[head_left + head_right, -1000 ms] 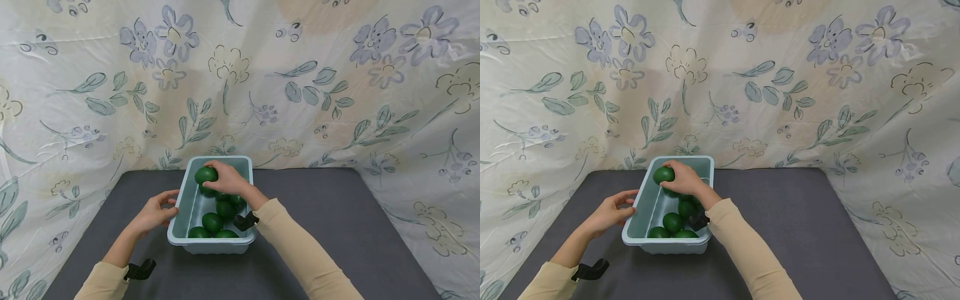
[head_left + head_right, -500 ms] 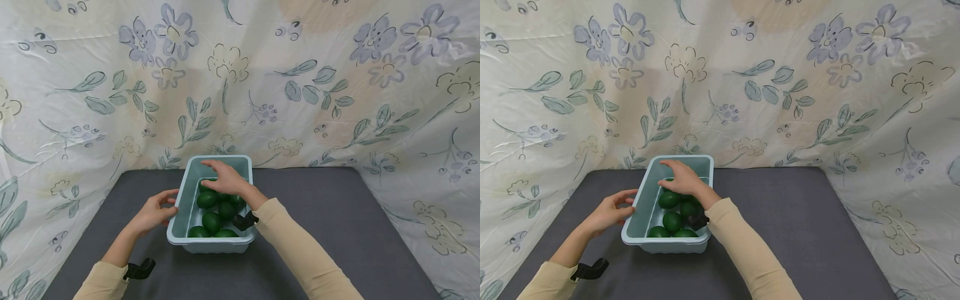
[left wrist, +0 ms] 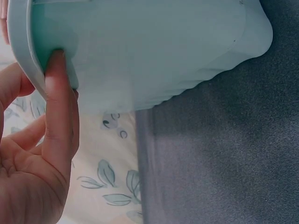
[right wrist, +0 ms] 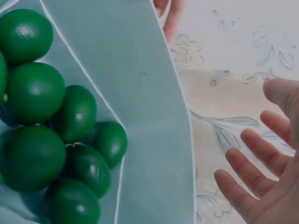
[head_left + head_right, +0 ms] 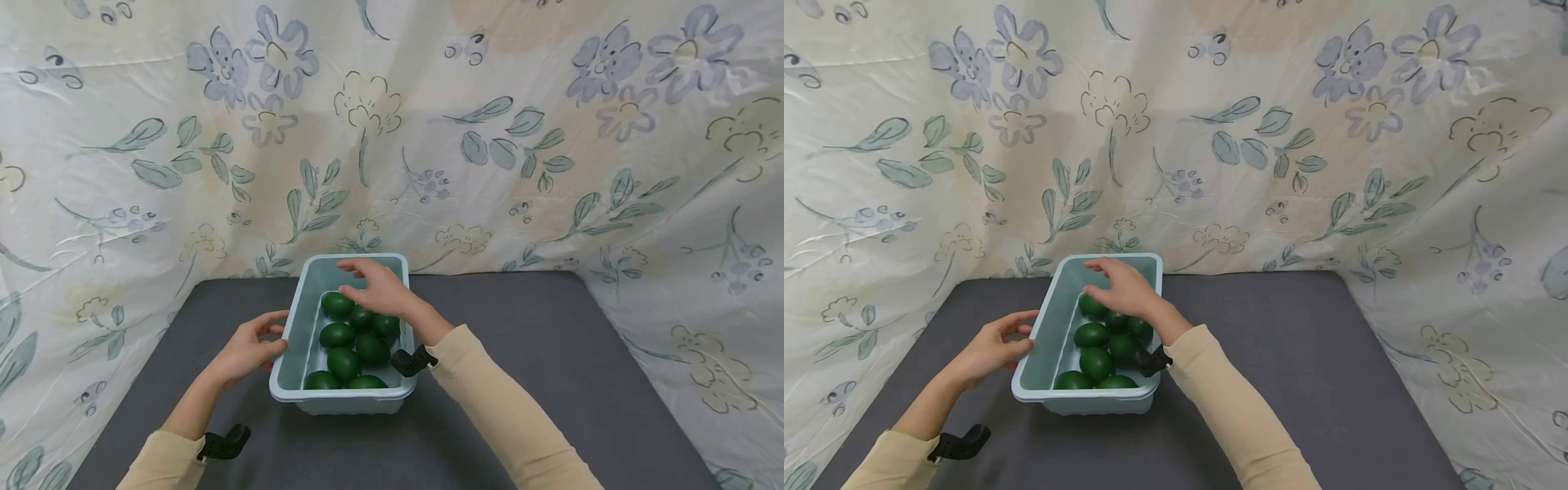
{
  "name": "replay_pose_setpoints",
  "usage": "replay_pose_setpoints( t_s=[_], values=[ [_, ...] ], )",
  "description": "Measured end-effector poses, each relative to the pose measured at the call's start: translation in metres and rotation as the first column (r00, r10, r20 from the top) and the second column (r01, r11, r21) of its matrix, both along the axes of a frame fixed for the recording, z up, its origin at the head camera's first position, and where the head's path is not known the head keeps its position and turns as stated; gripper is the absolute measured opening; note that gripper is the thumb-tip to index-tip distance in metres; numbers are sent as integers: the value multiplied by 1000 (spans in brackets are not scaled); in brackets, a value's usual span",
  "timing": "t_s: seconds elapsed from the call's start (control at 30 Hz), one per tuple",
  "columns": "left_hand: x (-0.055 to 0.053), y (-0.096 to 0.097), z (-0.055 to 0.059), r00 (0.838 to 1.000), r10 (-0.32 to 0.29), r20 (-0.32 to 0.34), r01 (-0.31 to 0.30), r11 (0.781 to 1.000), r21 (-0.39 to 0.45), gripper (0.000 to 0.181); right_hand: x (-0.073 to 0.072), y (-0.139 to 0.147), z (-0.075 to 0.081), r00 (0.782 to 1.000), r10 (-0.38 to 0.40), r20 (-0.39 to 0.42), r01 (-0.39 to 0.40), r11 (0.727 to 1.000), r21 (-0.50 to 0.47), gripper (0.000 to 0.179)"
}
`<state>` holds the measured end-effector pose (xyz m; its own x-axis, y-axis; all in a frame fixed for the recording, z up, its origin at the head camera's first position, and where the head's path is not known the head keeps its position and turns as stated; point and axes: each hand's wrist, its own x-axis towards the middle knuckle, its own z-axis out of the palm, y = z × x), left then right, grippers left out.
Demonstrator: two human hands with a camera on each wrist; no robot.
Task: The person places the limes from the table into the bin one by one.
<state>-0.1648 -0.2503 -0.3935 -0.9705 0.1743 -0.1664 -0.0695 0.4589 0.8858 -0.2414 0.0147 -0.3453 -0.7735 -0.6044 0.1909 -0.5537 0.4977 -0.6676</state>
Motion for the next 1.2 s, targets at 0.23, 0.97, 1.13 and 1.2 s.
replay_pose_setpoints(
  t_s=[0.23,0.97,1.13,1.2],
  values=[
    [2,0,0,1000,-3,-14,3,1000,-11,59,7,14,6,1000,3,-14,-3,999,-42,42],
    [6,-2,15,938,-198,-285,75,918,-391,48,28,103,-22,954,-177,-244,166,984,-65,30],
    [4,1,23,922,-224,-316,56,884,-464,46,29,131,-28,946,-214,-244,213,977,-31,30],
    [3,2,26,915,-232,-329,38,864,-501,47,28,141,-29,943,-230,-240,233,972,-18,31]
  ],
)
